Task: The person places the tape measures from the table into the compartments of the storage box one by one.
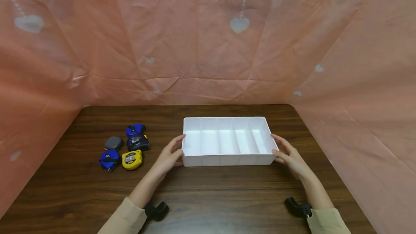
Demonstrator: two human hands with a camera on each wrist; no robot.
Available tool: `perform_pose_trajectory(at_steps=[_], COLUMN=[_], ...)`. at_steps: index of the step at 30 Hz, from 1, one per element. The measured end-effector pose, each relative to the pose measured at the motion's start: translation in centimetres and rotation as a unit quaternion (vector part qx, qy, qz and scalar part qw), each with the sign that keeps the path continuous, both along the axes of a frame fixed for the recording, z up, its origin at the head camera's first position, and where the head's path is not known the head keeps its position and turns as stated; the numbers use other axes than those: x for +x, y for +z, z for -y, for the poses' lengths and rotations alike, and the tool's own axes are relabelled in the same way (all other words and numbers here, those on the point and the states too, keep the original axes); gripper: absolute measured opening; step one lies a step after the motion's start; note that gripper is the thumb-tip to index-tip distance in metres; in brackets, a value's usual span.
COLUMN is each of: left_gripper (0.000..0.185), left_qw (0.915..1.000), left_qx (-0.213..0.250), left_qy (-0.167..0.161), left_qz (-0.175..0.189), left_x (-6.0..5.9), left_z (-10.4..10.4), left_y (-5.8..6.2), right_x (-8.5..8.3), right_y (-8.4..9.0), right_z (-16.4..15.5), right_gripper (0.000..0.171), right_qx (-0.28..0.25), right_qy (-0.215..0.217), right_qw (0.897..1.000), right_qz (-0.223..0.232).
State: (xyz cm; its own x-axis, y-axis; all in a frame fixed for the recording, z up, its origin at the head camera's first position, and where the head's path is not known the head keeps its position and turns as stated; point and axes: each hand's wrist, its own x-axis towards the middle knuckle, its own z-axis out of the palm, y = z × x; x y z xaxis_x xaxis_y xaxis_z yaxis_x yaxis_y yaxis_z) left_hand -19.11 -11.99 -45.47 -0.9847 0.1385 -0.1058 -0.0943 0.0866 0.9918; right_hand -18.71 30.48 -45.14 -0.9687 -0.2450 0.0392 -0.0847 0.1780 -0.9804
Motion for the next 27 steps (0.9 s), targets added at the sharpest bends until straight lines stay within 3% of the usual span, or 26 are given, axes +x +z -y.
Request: perform_pose_trajectory(at_steps=[14, 27], left_gripper=[0.062, 0.062], left_qw=[0.9996, 0.9997], left_qx=[-0.026, -0.012], left_qy=[-0.003, -0.019], left_qz=[0.014, 0.011], left_x=[1.3, 1.6], left_z=[1.2, 2.0], left_y=[0.1, 0.4], right_x=[0.3, 0.6], right_y=[-0.5, -0.2], right_z=[0.8, 1.2], right_gripper=[0.059, 0.06], right_qx=[-0.006, -0.007], right_qy=[0.009, 0.018], right_qw=[1.0, 1.0], right_qz=[0.01, 0.01])
